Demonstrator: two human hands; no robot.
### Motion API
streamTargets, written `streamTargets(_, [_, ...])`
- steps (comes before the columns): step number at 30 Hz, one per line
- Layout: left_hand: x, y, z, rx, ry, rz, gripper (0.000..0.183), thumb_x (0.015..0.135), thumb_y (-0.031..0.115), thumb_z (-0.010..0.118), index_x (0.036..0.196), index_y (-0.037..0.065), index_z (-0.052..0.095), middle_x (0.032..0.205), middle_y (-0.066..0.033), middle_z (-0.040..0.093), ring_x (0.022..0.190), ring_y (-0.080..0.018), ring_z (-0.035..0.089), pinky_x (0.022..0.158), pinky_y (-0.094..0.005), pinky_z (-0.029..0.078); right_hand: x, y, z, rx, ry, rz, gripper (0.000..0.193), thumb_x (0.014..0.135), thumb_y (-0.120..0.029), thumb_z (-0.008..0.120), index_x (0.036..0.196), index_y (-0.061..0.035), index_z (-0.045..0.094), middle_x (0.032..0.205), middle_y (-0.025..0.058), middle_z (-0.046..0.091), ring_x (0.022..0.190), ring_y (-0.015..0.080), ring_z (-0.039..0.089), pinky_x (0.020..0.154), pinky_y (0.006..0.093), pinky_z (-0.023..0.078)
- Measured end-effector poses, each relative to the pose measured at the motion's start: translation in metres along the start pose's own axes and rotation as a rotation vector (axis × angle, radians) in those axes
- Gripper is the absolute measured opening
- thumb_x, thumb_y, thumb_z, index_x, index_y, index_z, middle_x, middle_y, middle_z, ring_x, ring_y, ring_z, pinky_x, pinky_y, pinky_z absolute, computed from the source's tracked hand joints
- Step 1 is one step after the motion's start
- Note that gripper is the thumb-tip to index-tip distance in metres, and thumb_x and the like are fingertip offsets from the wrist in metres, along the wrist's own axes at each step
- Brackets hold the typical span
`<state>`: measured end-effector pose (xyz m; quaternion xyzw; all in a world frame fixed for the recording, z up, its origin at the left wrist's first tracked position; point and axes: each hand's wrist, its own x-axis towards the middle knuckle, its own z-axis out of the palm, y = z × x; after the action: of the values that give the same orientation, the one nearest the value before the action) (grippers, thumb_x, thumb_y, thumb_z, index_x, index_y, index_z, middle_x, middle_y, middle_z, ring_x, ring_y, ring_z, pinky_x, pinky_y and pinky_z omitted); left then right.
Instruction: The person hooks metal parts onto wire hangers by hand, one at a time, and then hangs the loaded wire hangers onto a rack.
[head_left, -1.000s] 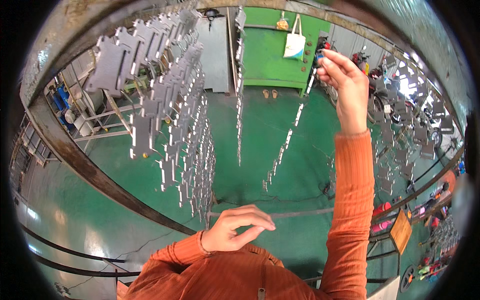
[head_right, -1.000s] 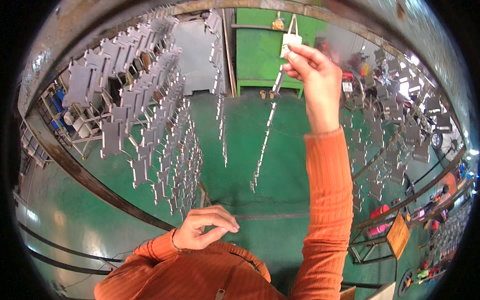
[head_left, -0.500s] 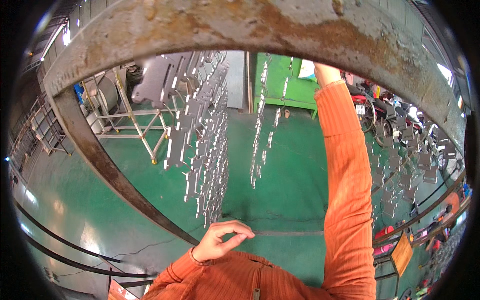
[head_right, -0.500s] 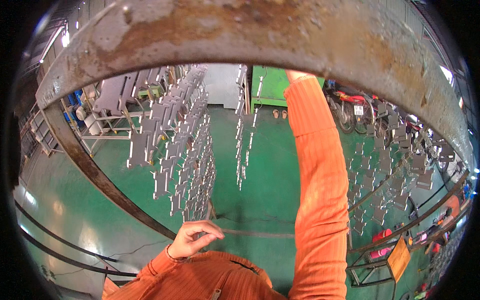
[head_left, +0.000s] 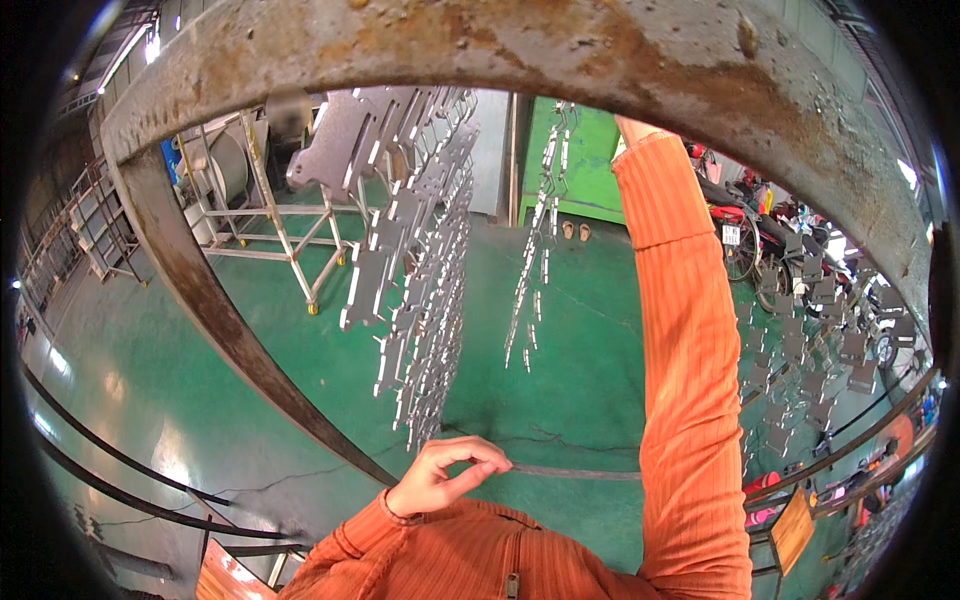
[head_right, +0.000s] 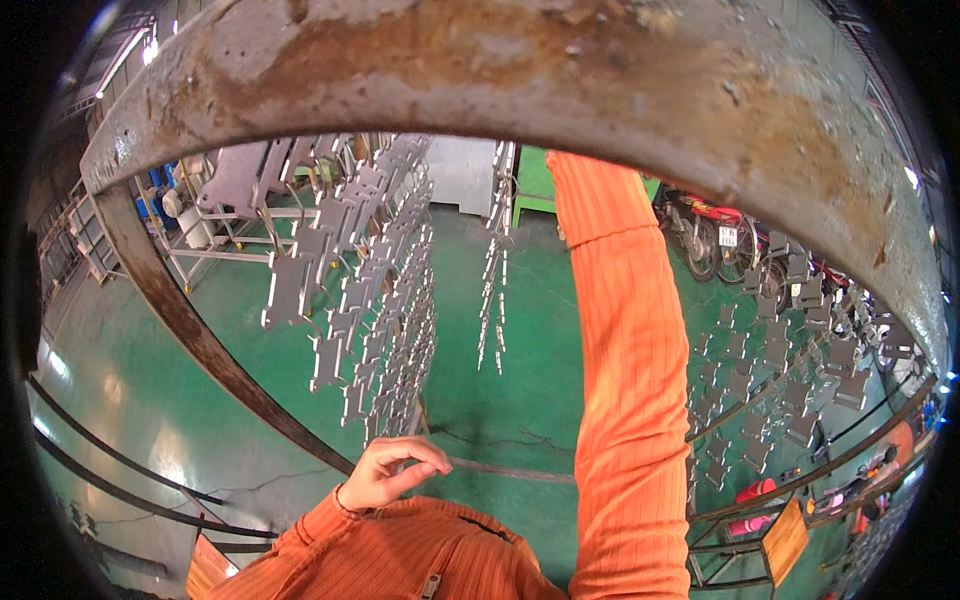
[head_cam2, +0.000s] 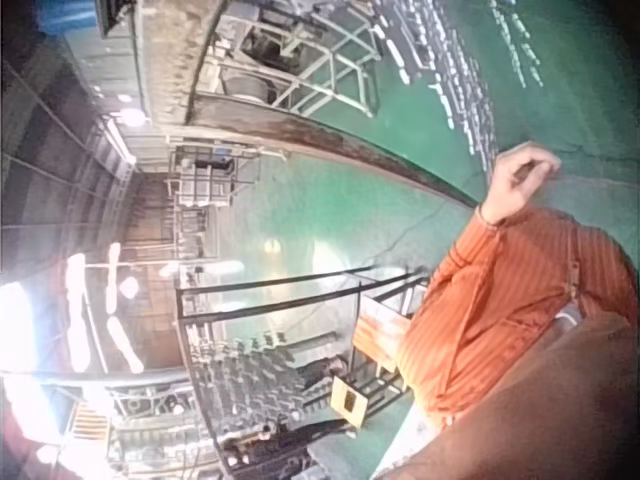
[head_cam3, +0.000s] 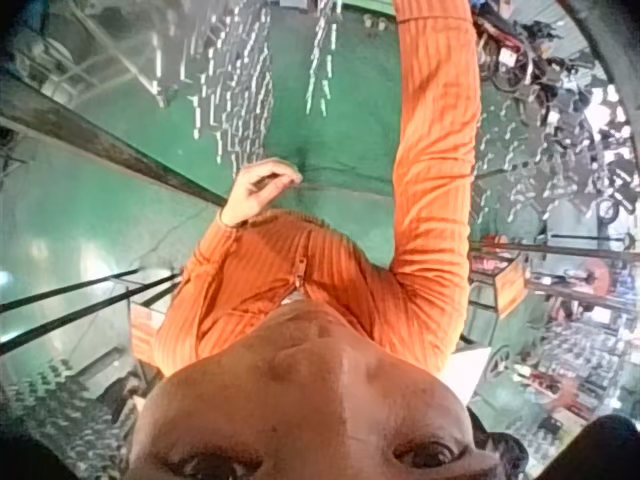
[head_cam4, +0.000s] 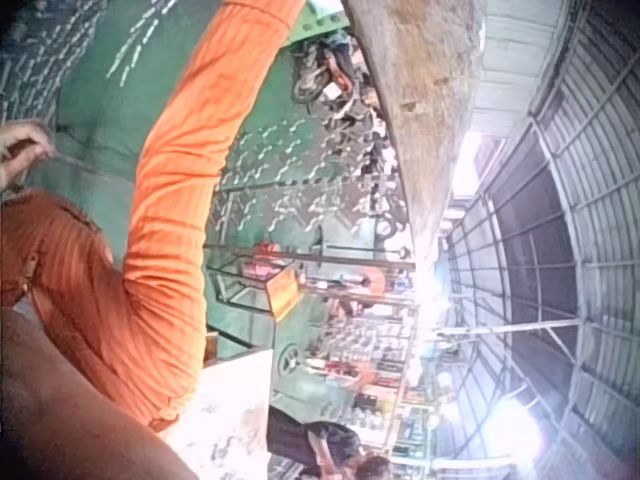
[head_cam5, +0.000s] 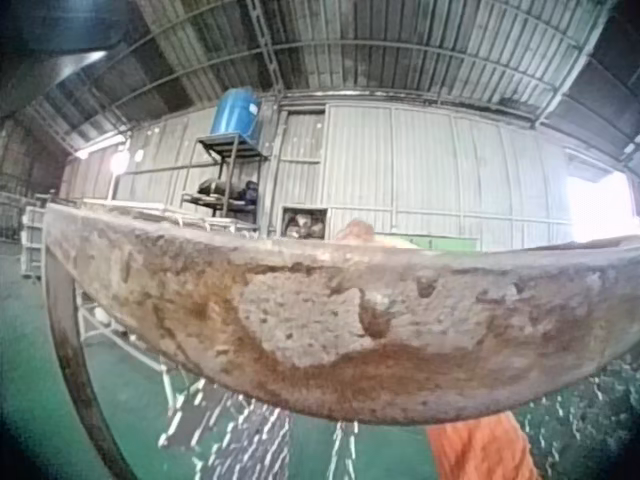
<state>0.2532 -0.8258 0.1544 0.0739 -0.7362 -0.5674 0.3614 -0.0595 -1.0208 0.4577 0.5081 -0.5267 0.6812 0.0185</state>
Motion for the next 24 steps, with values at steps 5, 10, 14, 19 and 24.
streamTargets(5, [0.001,-0.006,0.004,0.004,0.002,0.008,0.014,0.084,-0.004,0.053,0.094,0.000,0.063,0.090,-0.0096,0.065,0.083,-0.0181,0.062,0.073,-0.0291,0.048,-0.013,0.015,0.004,0.020,-0.072,0.034,0.020,0.077,-0.005,0.065,0.096,0.0010,0.062,0.084,0.0070,0.065,0.068,0.0118,0.061,0.060,0.0247,0.049])
streamTargets(10, [-0.003,-0.009,0.018,-0.073,-0.111,-0.010,0.013,0.085,-0.001,0.054,0.095,0.001,0.063,0.094,-0.0093,0.064,0.088,-0.0193,0.061,0.076,-0.0299,0.047,-0.029,0.012,-0.010,0.074,-0.035,-0.139,0.025,0.078,-0.009,0.065,0.101,-0.0014,0.058,0.084,0.0064,0.062,0.064,0.0124,0.058,0.053,0.0248,0.047])
streamTargets(14, [0.000,-0.009,0.027,-0.063,-0.357,-0.069,0.015,0.085,0.001,0.056,0.099,0.000,0.062,0.098,-0.0094,0.062,0.092,-0.0196,0.059,0.081,-0.0319,0.046,-0.075,-0.009,-0.037,0.191,-0.065,-0.086,0.029,0.079,-0.012,0.065,0.104,-0.0015,0.057,0.085,0.0075,0.062,0.065,0.0143,0.058,0.051,0.0251,0.047])
streamTargets(19, [0.016,-0.014,0.074,-0.203,-0.757,-0.200,0.019,0.085,0.001,0.056,0.103,0.002,0.061,0.103,-0.0102,0.061,0.094,-0.0207,0.059,0.080,-0.0320,0.046,-0.247,-0.001,-0.117,-0.179,-0.172,-0.096,0.018,0.074,-0.004,0.065,0.092,-0.0065,0.065,0.086,0.0051,0.064,0.075,0.0126,0.060,0.066,0.0269,0.049])
streamTargets(24, [0.017,-0.011,0.178,-0.241,-1.151,-0.158,0.020,0.081,0.000,0.057,0.101,0.002,0.061,0.101,-0.0094,0.061,0.084,-0.0151,0.058,0.072,-0.0260,0.046,-0.507,0.069,-0.254,-0.474,0.301,0.273,0.030,0.063,0.010,0.054,0.085,-0.0071,0.063,0.093,0.0110,0.057,0.088,0.0278,0.058,0.079,0.0349,0.048])
